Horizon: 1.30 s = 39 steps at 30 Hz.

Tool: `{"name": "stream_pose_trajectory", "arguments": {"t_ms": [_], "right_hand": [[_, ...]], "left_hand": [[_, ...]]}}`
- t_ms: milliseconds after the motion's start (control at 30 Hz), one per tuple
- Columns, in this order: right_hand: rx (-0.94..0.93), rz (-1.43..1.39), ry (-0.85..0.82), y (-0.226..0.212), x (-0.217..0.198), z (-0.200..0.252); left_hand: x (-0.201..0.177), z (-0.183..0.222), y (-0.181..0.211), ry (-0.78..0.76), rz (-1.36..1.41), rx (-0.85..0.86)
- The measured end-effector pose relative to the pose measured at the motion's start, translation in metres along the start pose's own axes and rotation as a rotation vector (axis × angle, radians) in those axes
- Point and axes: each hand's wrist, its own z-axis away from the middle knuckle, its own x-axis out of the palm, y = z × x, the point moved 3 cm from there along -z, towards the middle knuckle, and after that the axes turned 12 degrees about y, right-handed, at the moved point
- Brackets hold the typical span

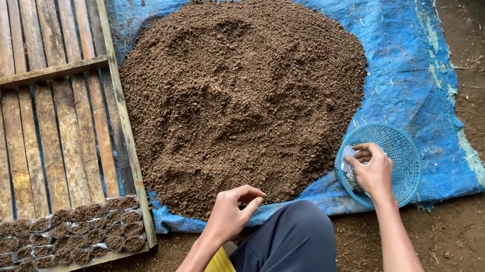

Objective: The person places small white pieces into small plastic bags filled with dark substrate and then arranges the bags into a wooden tray.

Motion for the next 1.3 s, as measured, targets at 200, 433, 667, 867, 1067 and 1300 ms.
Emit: {"name": "stream_pose_trajectory", "arguments": {"t_ms": [200, 433, 667, 867, 1067, 1300], "right_hand": [[0.026, 0.119, 0.084, -0.015, -0.008, 0.002], [0.026, 0.184, 0.031, -0.053, -0.037, 0.009], [-0.096, 0.088, 0.089, -0.052, -0.055, 0.006], [0.022, -0.137, 0.033, -0.157, -0.071, 0.038], [0.024, -0.269, -0.263, -0.218, -0.020, 0.071], [0.009, -0.241, -0.454, -0.260, 0.043, 0.121]], "left_hand": [[0.010, -0.006, 0.010, -0.025, 0.038, 0.023], [0.017, -0.008, 0.017, -0.028, 0.063, 0.042], [0.008, -0.008, 0.020, -0.002, 0.078, 0.079], [0.006, -0.006, 0.033, 0.030, 0.117, 0.033], [0.003, -0.002, 0.024, 0.049, 0.249, -0.276], [-0.025, 0.004, -0.033, 0.201, 0.559, -0.412]]}}
